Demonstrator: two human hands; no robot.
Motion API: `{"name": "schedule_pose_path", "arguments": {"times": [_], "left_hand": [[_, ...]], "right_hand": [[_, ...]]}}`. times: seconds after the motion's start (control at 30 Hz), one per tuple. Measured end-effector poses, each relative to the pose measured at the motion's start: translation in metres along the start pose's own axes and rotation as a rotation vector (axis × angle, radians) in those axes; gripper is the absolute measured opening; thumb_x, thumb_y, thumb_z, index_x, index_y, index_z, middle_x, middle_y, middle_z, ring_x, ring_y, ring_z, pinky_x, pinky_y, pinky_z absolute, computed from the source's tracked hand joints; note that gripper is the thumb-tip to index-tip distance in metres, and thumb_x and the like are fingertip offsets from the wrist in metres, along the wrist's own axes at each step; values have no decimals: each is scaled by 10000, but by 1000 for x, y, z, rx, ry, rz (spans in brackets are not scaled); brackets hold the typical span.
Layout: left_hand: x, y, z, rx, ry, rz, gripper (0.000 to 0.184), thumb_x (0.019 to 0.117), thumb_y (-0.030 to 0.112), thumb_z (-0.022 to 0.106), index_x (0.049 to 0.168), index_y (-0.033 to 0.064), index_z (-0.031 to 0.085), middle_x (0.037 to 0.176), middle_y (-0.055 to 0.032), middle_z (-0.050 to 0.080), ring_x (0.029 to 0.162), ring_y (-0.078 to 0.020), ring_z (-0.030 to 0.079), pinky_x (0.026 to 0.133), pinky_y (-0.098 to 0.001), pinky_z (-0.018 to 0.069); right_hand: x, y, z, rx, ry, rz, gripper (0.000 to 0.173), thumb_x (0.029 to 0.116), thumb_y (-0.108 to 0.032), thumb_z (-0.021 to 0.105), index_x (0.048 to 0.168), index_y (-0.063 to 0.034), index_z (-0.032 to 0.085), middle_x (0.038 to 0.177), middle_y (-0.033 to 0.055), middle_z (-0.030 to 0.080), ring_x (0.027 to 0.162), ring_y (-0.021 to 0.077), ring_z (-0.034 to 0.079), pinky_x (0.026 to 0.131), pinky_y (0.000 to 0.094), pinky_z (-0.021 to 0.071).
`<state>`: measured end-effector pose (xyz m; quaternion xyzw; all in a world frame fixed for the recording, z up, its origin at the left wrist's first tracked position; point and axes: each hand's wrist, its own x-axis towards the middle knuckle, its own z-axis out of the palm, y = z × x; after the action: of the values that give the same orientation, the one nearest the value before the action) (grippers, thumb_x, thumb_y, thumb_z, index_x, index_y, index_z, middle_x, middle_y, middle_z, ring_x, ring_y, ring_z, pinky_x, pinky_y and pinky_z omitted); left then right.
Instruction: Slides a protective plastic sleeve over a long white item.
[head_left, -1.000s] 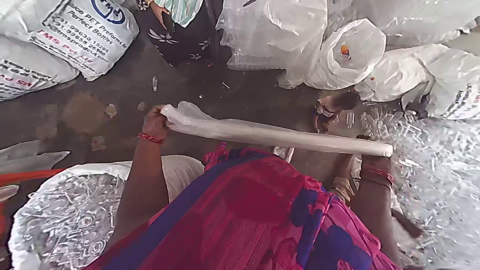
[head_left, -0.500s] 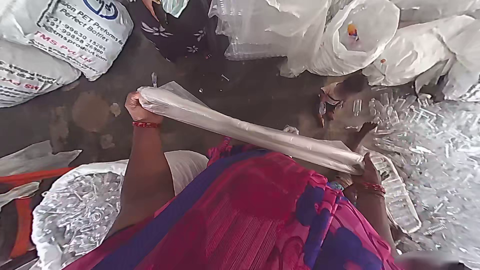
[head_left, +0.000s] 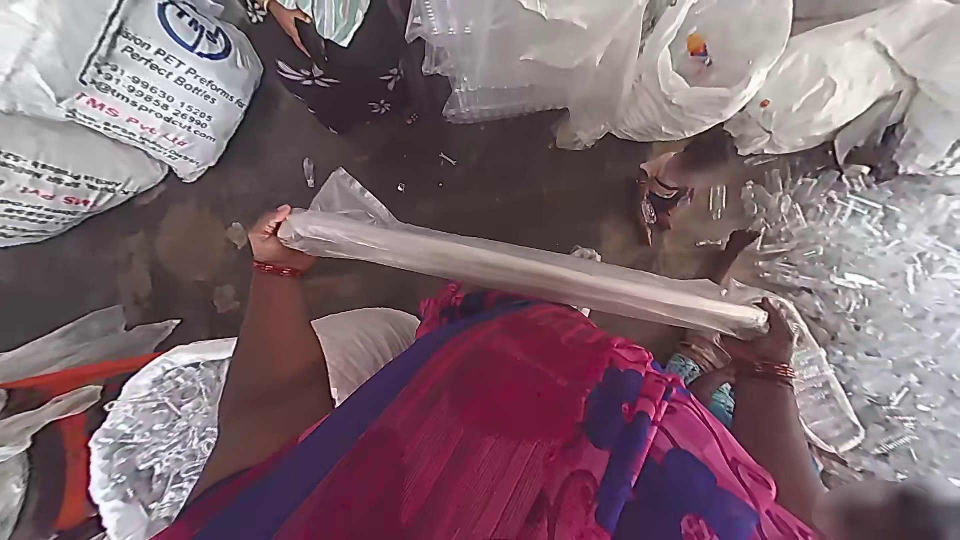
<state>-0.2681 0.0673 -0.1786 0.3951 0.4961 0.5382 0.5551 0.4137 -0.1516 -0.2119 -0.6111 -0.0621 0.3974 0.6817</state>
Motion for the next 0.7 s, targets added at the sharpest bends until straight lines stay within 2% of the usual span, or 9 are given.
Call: {"name": "schedule_pose_path", "arguments": {"times": [0.1,0.17,0.23,0.3,0.33,0.43,0.53,0.63,0.7], "left_hand": [[-20,8,-11,541,73,-451,419,1113,369,324,1171,49,588,1001,-54,654,902,-104,635,848,-317,544],[-23,4,-15,723,-6,-626,400,1101,292,434,1325,-19,550,1160,-145,632,982,-163,612,909,-370,512],[-31,-3,-17,595,46,-510,261,1092,191,434,1245,22,560,1000,-21,638,850,-44,624,787,-238,539],[-37,-12,-20,246,136,-326,210,1087,203,359,1162,138,544,946,75,682,831,-9,668,748,-199,568],[-39,-16,-19,127,125,-273,247,1084,234,311,1180,179,532,980,87,691,867,-18,679,769,-210,575],[-43,-29,-14,-23,153,-211,347,1105,242,188,1179,193,524,1004,79,692,922,-44,681,829,-252,574],[-44,-38,-9,-94,277,-120,404,1124,276,133,1198,160,513,1010,54,676,965,-66,665,890,-299,558],[-33,-34,-11,-205,366,11,524,1111,352,42,1349,130,452,1197,-15,634,1117,-131,621,992,-379,514],[-21,-29,-10,-270,368,114,536,1107,371,33,1332,131,456,1212,-22,631,1146,-135,613,1027,-395,501]], "right_hand": [[1,-18,-18,-158,-242,24,572,1100,-434,50,1352,-76,418,1124,-3,656,1035,88,649,924,319,560],[-5,-33,-18,-396,-334,-14,411,1071,-293,318,1395,-41,352,1143,-22,633,1002,59,652,879,268,569],[-8,-47,-6,-687,-302,-73,503,901,-160,615,1349,-20,434,1139,2,648,972,34,663,865,229,572],[-10,-56,13,-867,-198,-128,526,952,-36,598,1441,53,425,1311,199,583,1077,142,627,938,315,526],[-8,-54,22,-842,-126,-193,523,956,-13,570,1455,41,425,1314,200,583,1057,139,636,915,318,538],[-6,-51,48,-301,5,-257,523,1008,71,372,1515,-27,295,1294,76,546,1063,88,610,900,276,534],[-12,-40,46,53,-21,-152,360,1116,-182,110,1332,-84,380,1099,22,581,993,87,609,888,298,532],[-22,-17,23,-225,-135,-86,357,1119,-170,196,1334,-13,434,1097,33,617,1007,77,621,906,298,542],[-27,-1,7,-468,-159,-89,233,1073,-81,360,1161,-14,564,966,-31,655,896,17,634,833,242,555]]}}
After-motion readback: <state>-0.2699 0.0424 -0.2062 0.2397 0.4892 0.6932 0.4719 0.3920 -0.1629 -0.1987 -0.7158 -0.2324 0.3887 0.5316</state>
